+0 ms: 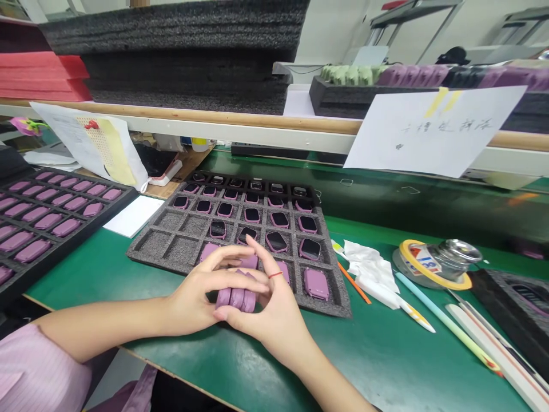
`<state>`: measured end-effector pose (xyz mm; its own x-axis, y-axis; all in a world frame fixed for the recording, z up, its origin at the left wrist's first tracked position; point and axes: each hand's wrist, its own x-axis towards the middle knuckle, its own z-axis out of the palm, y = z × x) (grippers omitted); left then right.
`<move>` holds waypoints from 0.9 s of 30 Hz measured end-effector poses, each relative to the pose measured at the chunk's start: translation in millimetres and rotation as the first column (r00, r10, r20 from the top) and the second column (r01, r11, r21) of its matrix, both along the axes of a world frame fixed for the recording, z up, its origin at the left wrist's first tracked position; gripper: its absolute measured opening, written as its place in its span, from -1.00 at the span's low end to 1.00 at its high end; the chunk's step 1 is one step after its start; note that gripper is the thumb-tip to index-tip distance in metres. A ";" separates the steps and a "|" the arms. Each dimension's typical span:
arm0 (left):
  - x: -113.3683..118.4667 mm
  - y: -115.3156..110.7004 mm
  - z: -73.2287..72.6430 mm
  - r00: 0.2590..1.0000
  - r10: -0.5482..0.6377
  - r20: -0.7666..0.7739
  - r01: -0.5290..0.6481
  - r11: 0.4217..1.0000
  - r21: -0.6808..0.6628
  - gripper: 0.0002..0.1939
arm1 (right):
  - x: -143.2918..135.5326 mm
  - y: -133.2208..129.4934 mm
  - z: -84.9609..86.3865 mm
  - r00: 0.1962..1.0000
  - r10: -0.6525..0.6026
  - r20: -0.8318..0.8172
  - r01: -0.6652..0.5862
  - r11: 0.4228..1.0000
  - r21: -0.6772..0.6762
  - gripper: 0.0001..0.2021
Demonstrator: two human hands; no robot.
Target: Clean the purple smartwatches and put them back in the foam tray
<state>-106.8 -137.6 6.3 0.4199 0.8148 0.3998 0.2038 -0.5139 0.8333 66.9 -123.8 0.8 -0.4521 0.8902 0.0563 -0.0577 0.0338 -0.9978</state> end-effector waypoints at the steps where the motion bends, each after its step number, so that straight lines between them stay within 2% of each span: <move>1: -0.9 0.3 -1.1 1.000 0.024 -0.017 -0.024 1.000 -0.015 -0.47 | 0.2 -0.9 -0.6 0.999 -0.035 0.012 0.035 0.999 0.027 0.08; 3: -2.0 1.1 -2.2 0.999 0.045 0.008 -0.044 0.993 -0.106 -0.04 | 1.5 -1.6 -2.8 0.992 -0.119 0.034 0.115 0.987 0.109 0.08; 5: -1.8 1.8 -1.3 0.992 0.013 0.127 0.025 0.956 -0.292 0.34 | 3.5 -0.7 -5.8 0.982 -0.182 0.051 0.167 0.963 0.213 0.06; 7: -0.3 2.6 0.9 0.957 -0.013 0.290 0.167 0.842 -0.513 0.51 | 5.5 1.2 -8.7 0.978 -0.200 0.056 0.175 0.938 0.300 0.05; 9: 1.8 3.1 3.2 0.923 0.005 0.385 0.272 0.698 -0.663 0.40 | 6.8 2.8 -10.5 0.981 -0.185 0.050 0.156 0.923 0.352 0.05; 10: 2.7 3.3 4.1 0.917 0.020 0.399 0.290 0.653 -0.699 0.25 | 7.2 3.2 -10.8 0.983 -0.176 0.050 0.146 0.920 0.364 0.04; 11: 3.5 3.5 4.6 0.916 0.032 0.400 0.290 0.636 -0.715 0.07 | 7.3 3.2 -10.7 0.984 -0.169 0.054 0.137 0.918 0.373 0.02; 13: 4.4 3.6 5.1 0.918 0.041 0.396 0.276 0.650 -0.708 -0.25 | 7.2 2.6 -9.9 0.985 -0.163 0.057 0.126 0.904 0.408 -0.01; 14: 4.5 3.6 5.1 0.918 0.041 0.395 0.272 0.661 -0.700 -0.32 | 7.0 2.2 -9.6 0.985 -0.162 0.051 0.125 0.893 0.432 -0.01; 20: 2.8 3.1 5.5 0.922 0.040 0.384 0.262 0.667 -0.698 -0.31 | 7.5 2.2 -11.6 0.984 -0.169 0.051 0.118 0.843 0.524 -0.04; 23: 1.4 4.0 5.9 0.909 0.017 0.416 0.297 0.675 -0.676 -0.44 | 8.6 3.0 -11.6 0.978 -0.178 0.112 0.077 0.797 0.599 -0.15; 27: -0.3 5.1 5.9 0.905 0.010 0.426 0.316 0.654 -0.688 -0.42 | 9.1 4.2 -12.9 0.969 -0.202 0.143 0.053 0.736 0.675 -0.23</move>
<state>-107.1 -132.5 12.2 0.5234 0.8395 -0.1463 -0.2158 0.2966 0.9303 75.9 -119.5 -12.1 -0.4042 0.7096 0.5771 0.1870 0.6818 -0.7073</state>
